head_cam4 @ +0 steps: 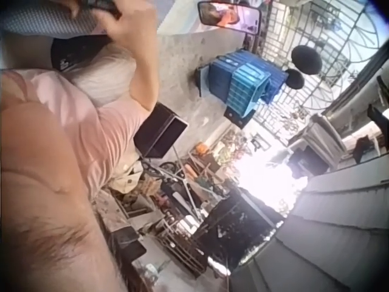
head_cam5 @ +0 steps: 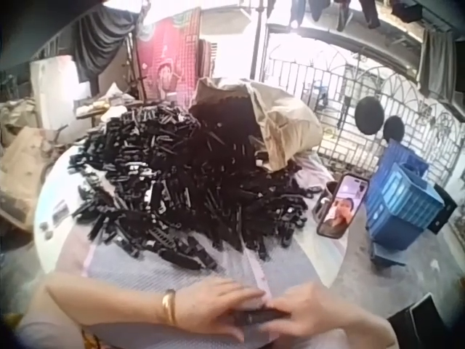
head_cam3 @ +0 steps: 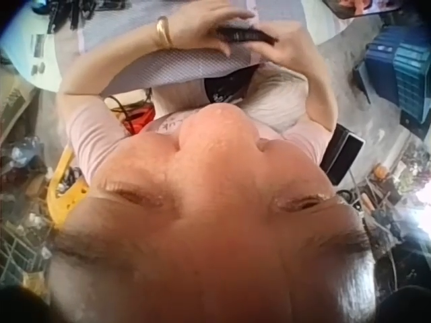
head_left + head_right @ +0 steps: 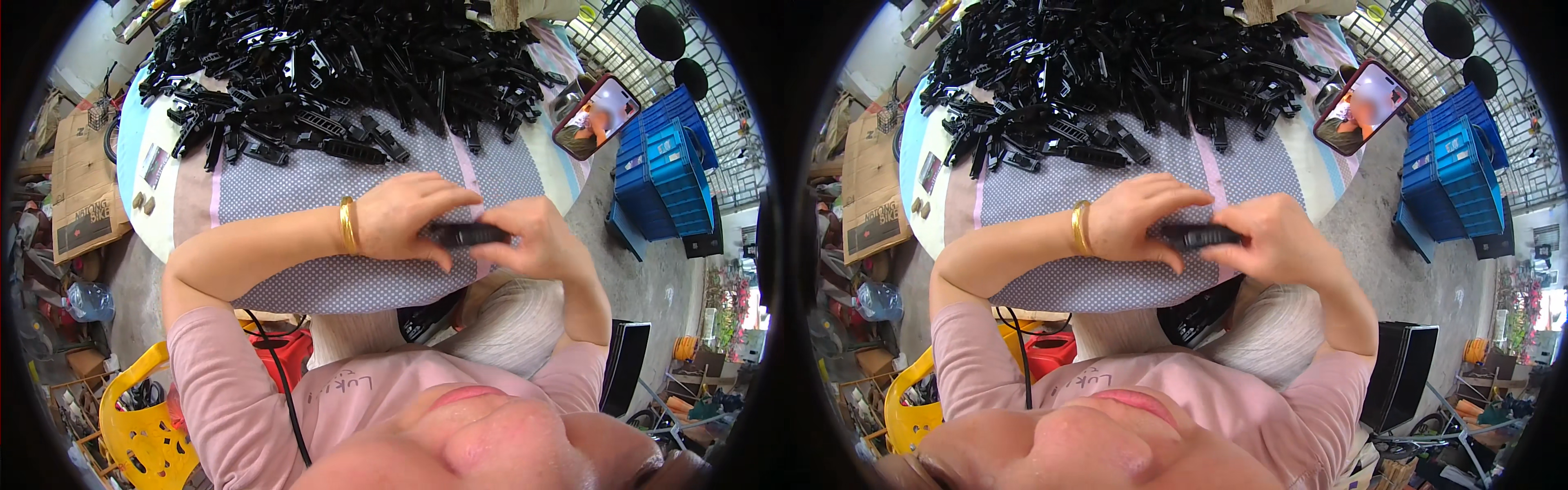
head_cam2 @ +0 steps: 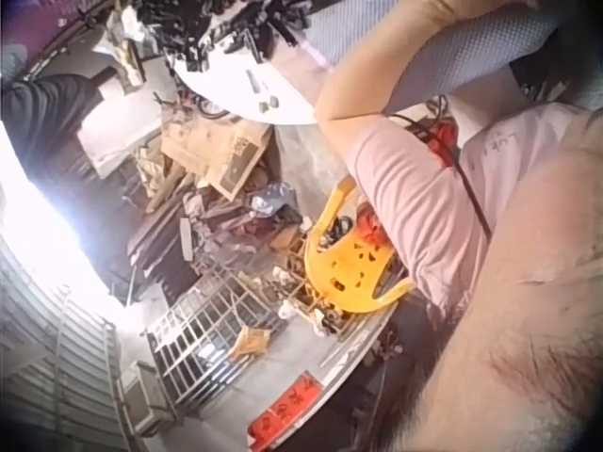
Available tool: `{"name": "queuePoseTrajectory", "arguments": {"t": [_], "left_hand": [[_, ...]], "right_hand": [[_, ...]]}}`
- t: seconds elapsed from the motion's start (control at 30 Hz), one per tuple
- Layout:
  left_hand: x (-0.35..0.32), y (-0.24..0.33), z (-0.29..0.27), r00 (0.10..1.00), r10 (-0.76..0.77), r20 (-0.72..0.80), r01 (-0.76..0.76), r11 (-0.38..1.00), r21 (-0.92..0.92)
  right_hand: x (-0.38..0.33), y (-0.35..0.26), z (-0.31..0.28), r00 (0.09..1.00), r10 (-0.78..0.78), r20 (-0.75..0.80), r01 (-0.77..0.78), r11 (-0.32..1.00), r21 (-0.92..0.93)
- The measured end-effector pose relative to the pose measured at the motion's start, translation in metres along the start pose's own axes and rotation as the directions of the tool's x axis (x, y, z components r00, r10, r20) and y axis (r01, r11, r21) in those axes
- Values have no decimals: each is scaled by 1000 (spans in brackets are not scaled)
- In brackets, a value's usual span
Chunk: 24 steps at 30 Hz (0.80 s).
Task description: The recorder is inspecting and sorting black plastic components on a workstation.
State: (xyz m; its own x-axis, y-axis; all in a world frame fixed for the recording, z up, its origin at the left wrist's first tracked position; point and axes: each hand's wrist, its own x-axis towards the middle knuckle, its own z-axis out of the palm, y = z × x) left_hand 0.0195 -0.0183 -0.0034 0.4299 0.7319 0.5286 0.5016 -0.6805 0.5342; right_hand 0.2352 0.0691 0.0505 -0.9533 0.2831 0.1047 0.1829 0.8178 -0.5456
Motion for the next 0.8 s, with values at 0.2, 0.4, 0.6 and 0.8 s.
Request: {"name": "queuePoseTrajectory", "arguments": {"t": [0.2, 0.4, 0.6, 0.8], "left_hand": [[4, 3, -22, 964, 216, 152, -253, 920, 299], [1, -8, -25, 970, -236, 58, 105, 622, 776], [-11, -13, -20, 944, -329, 28, 148, 496, 856], [-1, -7, -5, 991, -65, 118, -37, 709, 704]], "right_hand": [[-38, -12, -7, 897, -36, 440, 57, 998, -33], [-47, -8, -16, 948, 84, 307, -61, 995, -84], [36, 22, -23, 960, -72, -272, 18, 981, -195], [150, 104, -19, 844, -205, -495, -121, 827, -549]]}}
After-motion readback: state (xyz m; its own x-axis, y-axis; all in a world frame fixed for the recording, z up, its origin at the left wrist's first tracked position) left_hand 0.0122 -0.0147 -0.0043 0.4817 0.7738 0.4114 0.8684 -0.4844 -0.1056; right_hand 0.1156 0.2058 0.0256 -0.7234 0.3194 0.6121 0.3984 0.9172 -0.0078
